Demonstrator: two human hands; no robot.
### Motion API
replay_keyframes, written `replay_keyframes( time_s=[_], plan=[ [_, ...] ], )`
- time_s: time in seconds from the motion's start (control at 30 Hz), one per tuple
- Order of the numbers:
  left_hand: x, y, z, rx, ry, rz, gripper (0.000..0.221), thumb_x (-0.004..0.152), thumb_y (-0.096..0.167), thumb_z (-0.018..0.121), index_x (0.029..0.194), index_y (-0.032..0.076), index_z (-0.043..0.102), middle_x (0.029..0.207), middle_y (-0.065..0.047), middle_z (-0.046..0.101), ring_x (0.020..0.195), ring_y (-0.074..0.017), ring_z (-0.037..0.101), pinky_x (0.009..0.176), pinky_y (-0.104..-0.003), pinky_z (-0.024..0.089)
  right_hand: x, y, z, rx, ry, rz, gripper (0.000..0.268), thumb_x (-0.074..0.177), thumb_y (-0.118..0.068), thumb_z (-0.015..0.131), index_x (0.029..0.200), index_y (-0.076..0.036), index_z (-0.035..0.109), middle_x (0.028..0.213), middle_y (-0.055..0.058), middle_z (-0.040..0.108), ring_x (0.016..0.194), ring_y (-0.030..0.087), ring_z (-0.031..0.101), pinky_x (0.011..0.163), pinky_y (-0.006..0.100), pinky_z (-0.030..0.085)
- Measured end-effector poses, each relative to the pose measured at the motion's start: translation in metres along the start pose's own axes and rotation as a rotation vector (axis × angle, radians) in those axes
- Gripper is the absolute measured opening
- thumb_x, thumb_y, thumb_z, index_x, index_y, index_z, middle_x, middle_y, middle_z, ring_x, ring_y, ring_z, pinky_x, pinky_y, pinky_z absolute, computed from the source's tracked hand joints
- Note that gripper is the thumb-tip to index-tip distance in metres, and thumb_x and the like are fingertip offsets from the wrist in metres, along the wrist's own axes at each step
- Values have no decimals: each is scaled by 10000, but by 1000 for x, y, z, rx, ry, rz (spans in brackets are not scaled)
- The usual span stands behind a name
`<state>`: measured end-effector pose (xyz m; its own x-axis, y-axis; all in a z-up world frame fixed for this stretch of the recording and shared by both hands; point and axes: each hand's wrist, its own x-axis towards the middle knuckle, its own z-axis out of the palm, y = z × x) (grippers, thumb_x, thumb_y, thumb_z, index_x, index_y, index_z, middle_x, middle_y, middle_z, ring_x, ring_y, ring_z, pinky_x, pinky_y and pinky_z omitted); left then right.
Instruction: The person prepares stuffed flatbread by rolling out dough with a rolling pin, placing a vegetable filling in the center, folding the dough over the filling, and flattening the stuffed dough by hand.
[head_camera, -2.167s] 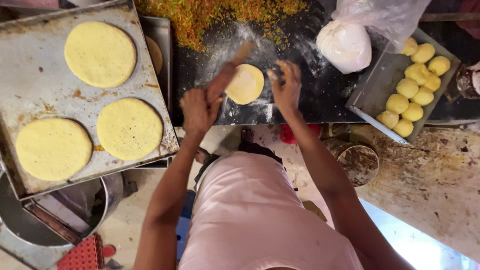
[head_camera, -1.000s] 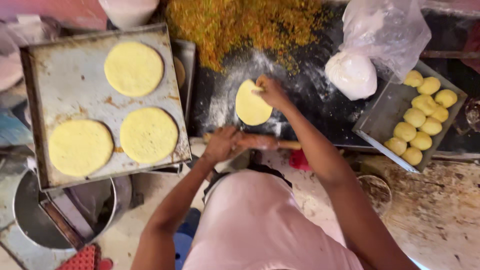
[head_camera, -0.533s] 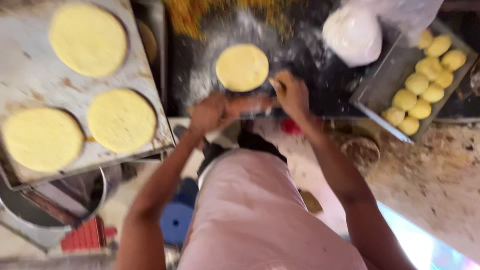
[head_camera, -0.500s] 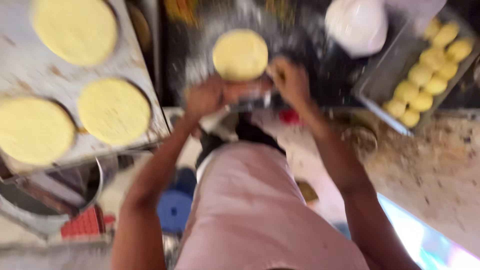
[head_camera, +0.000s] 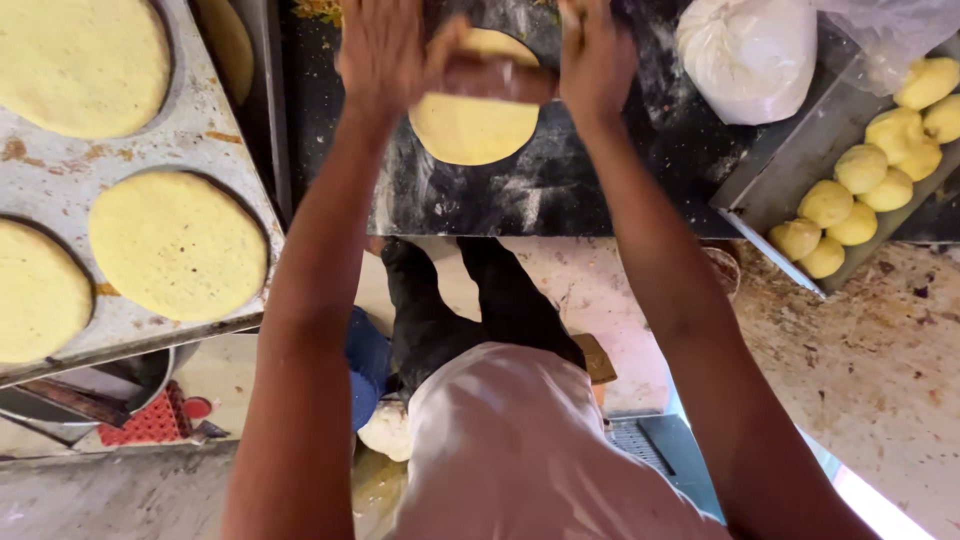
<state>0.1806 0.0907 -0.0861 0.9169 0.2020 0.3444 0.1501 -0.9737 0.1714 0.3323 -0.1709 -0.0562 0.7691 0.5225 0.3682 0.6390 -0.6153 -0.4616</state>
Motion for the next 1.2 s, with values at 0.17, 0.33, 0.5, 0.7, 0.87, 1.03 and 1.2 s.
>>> replay_keyframes(
  time_s=[0.17,0.33,0.5,0.7,0.87,1.03,1.2],
  plan=[
    [-80,44,-78,-97,-534,-77,996,921,835,497,1320,-77,536,1140,-248,571,1038,-383,550,959,-544,349,-96,-66,-47,10,73,21,153,1107,-255,539,1123,-142,641,1062,74,740,937,324,713,802,478,534],
    [-138,80,-141,-152,-198,-37,599,917,535,642,1288,66,606,1173,-138,585,1098,-329,559,944,-635,322,-127,-94,-77,65,-113,235,249,974,-270,665,1175,-123,659,938,55,711,880,290,676,851,492,460],
    [-182,89,-152,-242,-220,-3,466,888,355,743,1266,114,616,1171,-107,592,1131,-319,565,909,-601,342,-53,-75,-29,134,48,107,334,891,-260,804,1157,-111,668,1073,150,643,976,387,626,831,497,504],
    [-204,93,-173,-274,-185,106,560,872,426,736,1301,94,595,1182,-109,594,1134,-295,578,918,-597,354,-10,-118,-17,391,-470,220,315,863,-163,794,1093,-125,583,1063,110,737,983,282,704,769,414,538],
    [-212,99,-174,-326,-260,84,597,896,457,705,1335,70,585,1169,-108,604,1124,-286,594,937,-586,364,-27,-138,-75,1009,-451,408,332,978,-77,750,1245,-89,552,1151,159,738,1002,209,753,775,353,647],
    [-193,99,-171,-294,-278,82,579,899,525,692,1239,61,625,1121,-114,643,1073,-287,620,924,-571,370,-56,-110,-98,792,-345,605,395,907,-56,709,1242,-107,507,1091,104,741,959,191,749,702,356,664],
    [-131,73,-137,-242,-361,77,625,948,608,634,1152,17,637,1021,-145,654,975,-316,647,851,-525,408,-86,-64,-107,291,-300,12,120,967,-64,687,1080,-75,646,980,150,734,920,340,746,770,434,595]
  ],
)
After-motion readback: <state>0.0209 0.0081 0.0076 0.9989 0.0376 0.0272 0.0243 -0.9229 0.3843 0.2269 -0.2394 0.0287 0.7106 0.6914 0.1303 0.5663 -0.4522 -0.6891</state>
